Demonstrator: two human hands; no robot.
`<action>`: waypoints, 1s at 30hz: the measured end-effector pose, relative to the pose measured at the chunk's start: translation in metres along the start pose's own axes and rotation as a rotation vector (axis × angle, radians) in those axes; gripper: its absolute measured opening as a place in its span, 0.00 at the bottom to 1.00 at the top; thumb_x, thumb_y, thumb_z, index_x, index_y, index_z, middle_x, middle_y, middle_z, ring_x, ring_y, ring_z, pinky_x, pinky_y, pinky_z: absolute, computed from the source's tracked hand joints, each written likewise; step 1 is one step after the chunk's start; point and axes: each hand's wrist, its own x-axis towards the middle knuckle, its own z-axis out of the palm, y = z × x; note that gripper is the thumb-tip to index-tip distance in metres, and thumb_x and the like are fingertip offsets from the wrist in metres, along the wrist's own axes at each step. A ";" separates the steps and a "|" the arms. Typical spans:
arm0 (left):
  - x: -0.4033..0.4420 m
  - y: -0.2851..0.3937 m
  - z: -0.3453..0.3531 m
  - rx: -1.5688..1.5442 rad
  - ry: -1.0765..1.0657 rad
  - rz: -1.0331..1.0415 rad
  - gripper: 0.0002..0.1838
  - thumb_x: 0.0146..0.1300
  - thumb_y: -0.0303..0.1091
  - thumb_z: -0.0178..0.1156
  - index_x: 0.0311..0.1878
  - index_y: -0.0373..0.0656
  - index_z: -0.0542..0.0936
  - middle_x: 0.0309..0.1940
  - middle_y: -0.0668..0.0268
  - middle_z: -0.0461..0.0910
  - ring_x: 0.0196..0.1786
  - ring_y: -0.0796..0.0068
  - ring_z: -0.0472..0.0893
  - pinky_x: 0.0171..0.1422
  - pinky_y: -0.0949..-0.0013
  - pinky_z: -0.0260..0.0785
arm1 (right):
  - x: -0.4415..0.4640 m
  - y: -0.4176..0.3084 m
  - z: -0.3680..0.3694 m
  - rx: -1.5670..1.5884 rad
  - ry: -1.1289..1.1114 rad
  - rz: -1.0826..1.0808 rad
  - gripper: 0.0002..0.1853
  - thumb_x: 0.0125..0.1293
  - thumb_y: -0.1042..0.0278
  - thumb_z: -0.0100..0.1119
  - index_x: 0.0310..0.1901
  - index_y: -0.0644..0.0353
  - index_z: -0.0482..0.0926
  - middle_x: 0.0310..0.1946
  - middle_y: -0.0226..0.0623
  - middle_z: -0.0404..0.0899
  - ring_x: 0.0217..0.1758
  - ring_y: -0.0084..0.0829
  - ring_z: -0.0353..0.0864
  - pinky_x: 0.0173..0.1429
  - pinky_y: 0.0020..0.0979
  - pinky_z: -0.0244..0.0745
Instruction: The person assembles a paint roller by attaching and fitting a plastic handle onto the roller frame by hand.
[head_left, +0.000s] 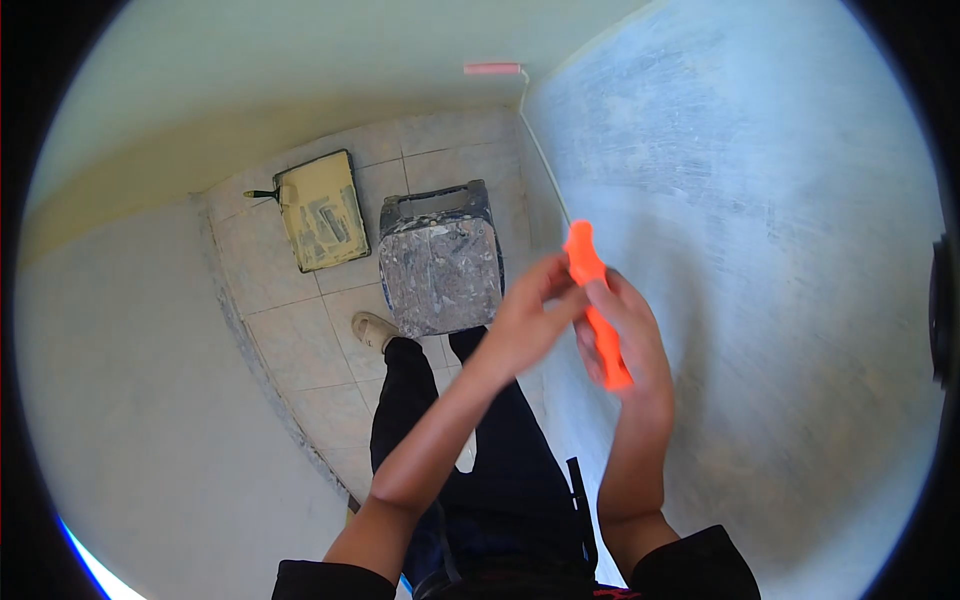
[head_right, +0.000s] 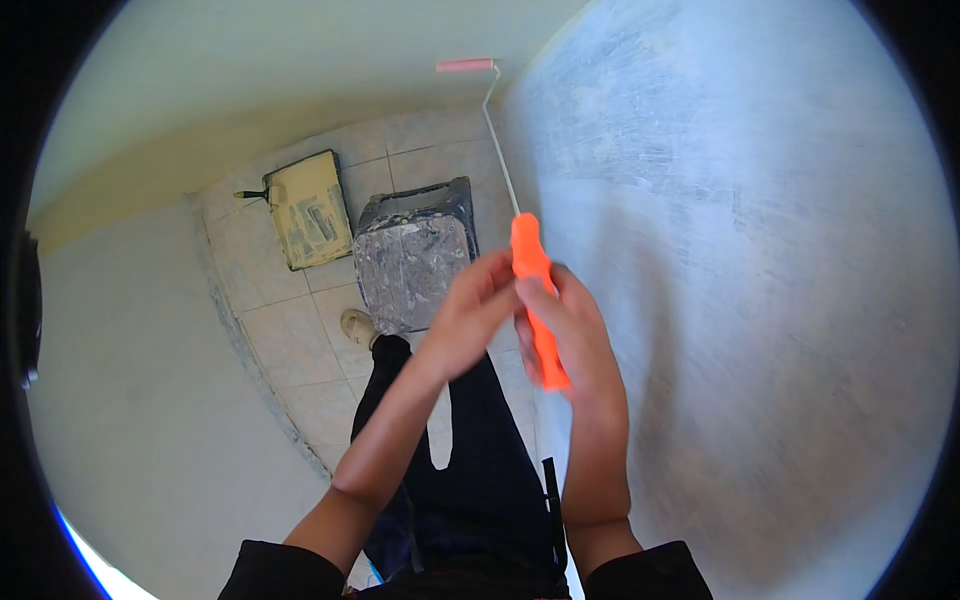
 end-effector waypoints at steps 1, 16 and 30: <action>-0.013 0.002 0.012 0.009 0.003 0.078 0.21 0.72 0.33 0.59 0.63 0.32 0.73 0.51 0.61 0.82 0.58 0.71 0.81 0.67 0.64 0.69 | -0.020 -0.003 -0.001 -0.001 -0.001 -0.007 0.28 0.69 0.50 0.62 0.57 0.66 0.69 0.20 0.30 0.71 0.10 0.21 0.67 0.13 0.25 0.63; 0.148 -0.080 -0.075 0.137 0.161 -0.052 0.16 0.78 0.40 0.46 0.44 0.36 0.77 0.30 0.67 0.79 0.31 0.77 0.78 0.37 0.70 0.70 | 0.185 0.011 -0.026 0.010 -0.057 0.080 0.21 0.64 0.47 0.70 0.33 0.56 0.74 0.23 0.28 0.72 0.18 0.18 0.69 0.20 0.21 0.63; -0.015 0.030 0.013 0.288 -0.011 0.113 0.24 0.67 0.32 0.59 0.63 0.32 0.71 0.53 0.53 0.80 0.56 0.62 0.81 0.64 0.61 0.71 | -0.019 -0.010 -0.005 0.010 -0.049 -0.003 0.30 0.67 0.50 0.64 0.58 0.67 0.70 0.19 0.31 0.71 0.10 0.22 0.68 0.13 0.25 0.64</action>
